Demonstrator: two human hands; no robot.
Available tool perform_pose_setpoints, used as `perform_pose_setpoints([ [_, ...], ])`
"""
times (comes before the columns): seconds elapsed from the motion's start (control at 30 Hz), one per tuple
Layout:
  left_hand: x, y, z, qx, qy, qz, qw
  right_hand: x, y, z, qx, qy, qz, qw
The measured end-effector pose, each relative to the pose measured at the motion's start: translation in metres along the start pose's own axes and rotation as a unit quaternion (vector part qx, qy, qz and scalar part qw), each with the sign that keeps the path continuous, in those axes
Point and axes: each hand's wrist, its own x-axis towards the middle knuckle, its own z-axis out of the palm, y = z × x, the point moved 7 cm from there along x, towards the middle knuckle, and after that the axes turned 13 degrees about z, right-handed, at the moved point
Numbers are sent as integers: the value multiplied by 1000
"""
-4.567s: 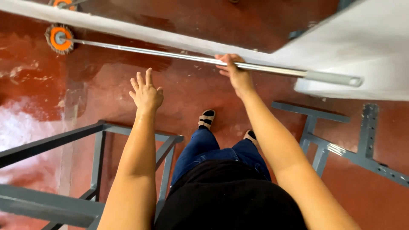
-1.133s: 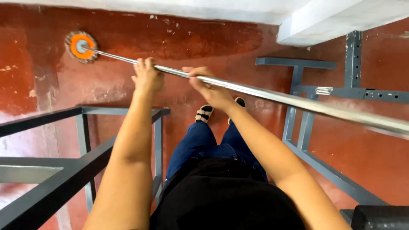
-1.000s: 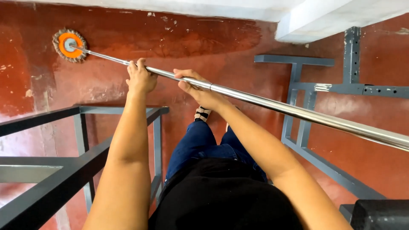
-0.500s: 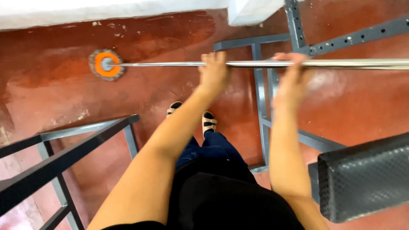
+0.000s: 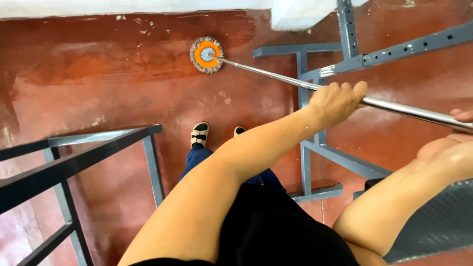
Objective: The recorder assembles a mop head to a pole and then mops a liquid spill on the gym floor near a mirror.
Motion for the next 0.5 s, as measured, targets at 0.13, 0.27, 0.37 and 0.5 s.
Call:
perform_pose_setpoints([
  [0.13, -53, -65, -51, 38, 14, -32, 999, -42, -8, 96, 52, -22, 57, 997],
  [0.27, -138, -160, -128, 70, -54, -107, 990, -137, -19, 226, 86, -163, 57, 981],
  [0.37, -223, -241, -182, 160, -50, -160, 973, -217, -7, 324, 122, -301, 136, 936],
  [0.5, -350, -338, -263, 275, -227, -302, 884, -327, 11, 415, 57, -447, 146, 881],
])
